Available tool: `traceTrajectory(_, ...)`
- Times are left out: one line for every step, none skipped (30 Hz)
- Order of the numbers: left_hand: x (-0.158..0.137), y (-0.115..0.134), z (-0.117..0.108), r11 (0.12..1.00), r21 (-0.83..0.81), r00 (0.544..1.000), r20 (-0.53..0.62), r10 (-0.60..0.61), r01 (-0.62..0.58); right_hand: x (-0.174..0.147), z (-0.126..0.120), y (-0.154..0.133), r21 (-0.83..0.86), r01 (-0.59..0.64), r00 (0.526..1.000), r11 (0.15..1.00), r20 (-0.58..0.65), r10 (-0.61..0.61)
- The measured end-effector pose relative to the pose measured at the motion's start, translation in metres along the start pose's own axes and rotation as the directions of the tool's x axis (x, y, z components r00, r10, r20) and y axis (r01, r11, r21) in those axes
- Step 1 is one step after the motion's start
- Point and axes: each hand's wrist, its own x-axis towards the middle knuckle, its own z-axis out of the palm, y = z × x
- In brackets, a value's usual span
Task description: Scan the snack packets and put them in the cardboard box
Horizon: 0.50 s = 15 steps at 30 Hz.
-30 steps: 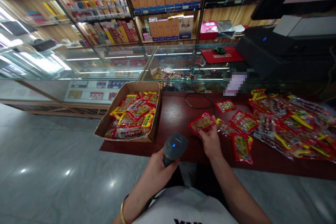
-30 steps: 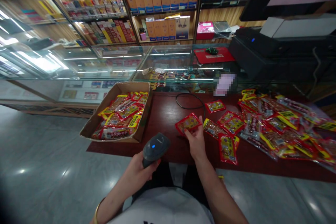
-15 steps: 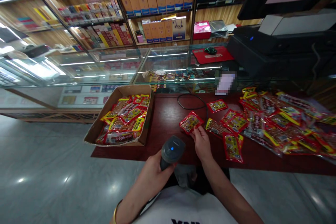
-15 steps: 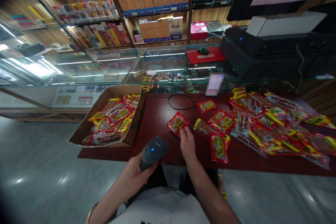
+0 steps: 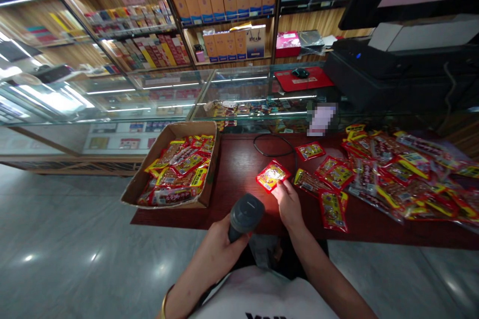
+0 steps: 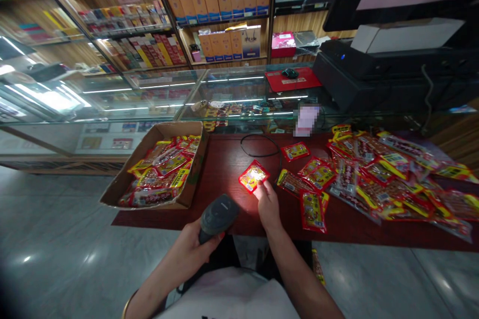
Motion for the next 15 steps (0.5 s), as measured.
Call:
traceTrajectory(0.0014,0.0004,0.0000,1.000,-0.001,1.000,-0.002,0.003,-0.003,-0.0001,-0.0003,0.0000,-0.005,-0.004,1.000,1.000,0.000,0.004)
traceTrajectory(0.0027,0.0008,0.0000,1.000,-0.001,1.000,-0.002,0.007,-0.007,-0.0001,-0.0007,0.0001,-0.004,-0.013,1.000,1.000,0.001,0.013)
traceTrajectory(0.0039,0.0011,-0.0001,1.000,0.004,1.000,0.002,0.012,-0.012,0.0001,-0.0011,0.0003,-0.001,-0.020,1.000,1.000,0.004,0.020)
traceTrajectory(0.0050,0.0013,-0.0002,1.000,0.010,1.000,0.005,0.015,-0.015,0.0004,-0.0015,0.0008,0.001,-0.023,1.000,1.000,0.009,0.023)
traceTrajectory(0.0058,0.0014,-0.0003,1.000,0.017,1.000,0.010,0.016,-0.016,0.0007,-0.0018,0.0014,0.002,-0.025,1.000,1.000,0.014,0.025)
traceTrajectory(0.0064,0.0012,-0.0005,1.000,0.020,1.000,0.015,0.015,-0.016,0.0011,-0.0021,0.0022,0.001,-0.029,0.999,1.000,0.016,0.029)
traceTrajectory(0.0067,0.0009,-0.0006,1.000,0.021,1.000,0.021,0.014,-0.014,0.0015,-0.0022,0.0030,-0.001,-0.032,0.999,0.999,0.014,0.032)
traceTrajectory(0.0066,0.0006,-0.0006,1.000,0.019,1.000,0.025,0.011,-0.012,0.0018,-0.0024,0.0038,-0.005,-0.034,0.999,0.999,0.008,0.034)
traceTrajectory(0.0064,0.0002,-0.0004,1.000,0.014,1.000,0.028,0.009,-0.009,0.0020,-0.0024,0.0045,-0.008,-0.035,0.999,0.999,0.002,0.035)
traceTrajectory(0.0060,-0.0001,0.0000,1.000,0.008,0.999,0.031,0.006,-0.007,0.0021,-0.0024,0.0051,-0.009,-0.034,0.999,0.999,-0.004,0.034)
traceTrajectory(0.0057,-0.0005,0.0005,1.000,0.002,0.999,0.034,0.005,-0.005,0.0021,-0.0024,0.0055,-0.009,-0.034,0.999,0.999,-0.009,0.033)
traceTrajectory(0.0057,-0.0009,0.0013,1.000,-0.004,0.999,0.033,0.004,-0.004,0.0019,-0.0023,0.0056,-0.005,-0.034,0.999,0.999,-0.014,0.033)
traceTrajectory(0.0060,-0.0015,0.0023,1.000,-0.008,0.999,0.032,0.006,-0.006,0.0017,-0.0023,0.0055,-0.001,-0.035,0.999,0.999,-0.016,0.035)
traceTrajectory(0.0067,-0.0023,0.0036,1.000,-0.012,1.000,0.029,0.008,-0.008,0.0014,-0.0022,0.0051,0.004,-0.035,0.999,0.999,-0.018,0.035)
traceTrajectory(0.0080,-0.0033,0.0050,1.000,-0.016,1.000,0.024,0.011,-0.011,0.0011,-0.0021,0.0045,0.007,-0.034,0.999,0.999,-0.018,0.034)
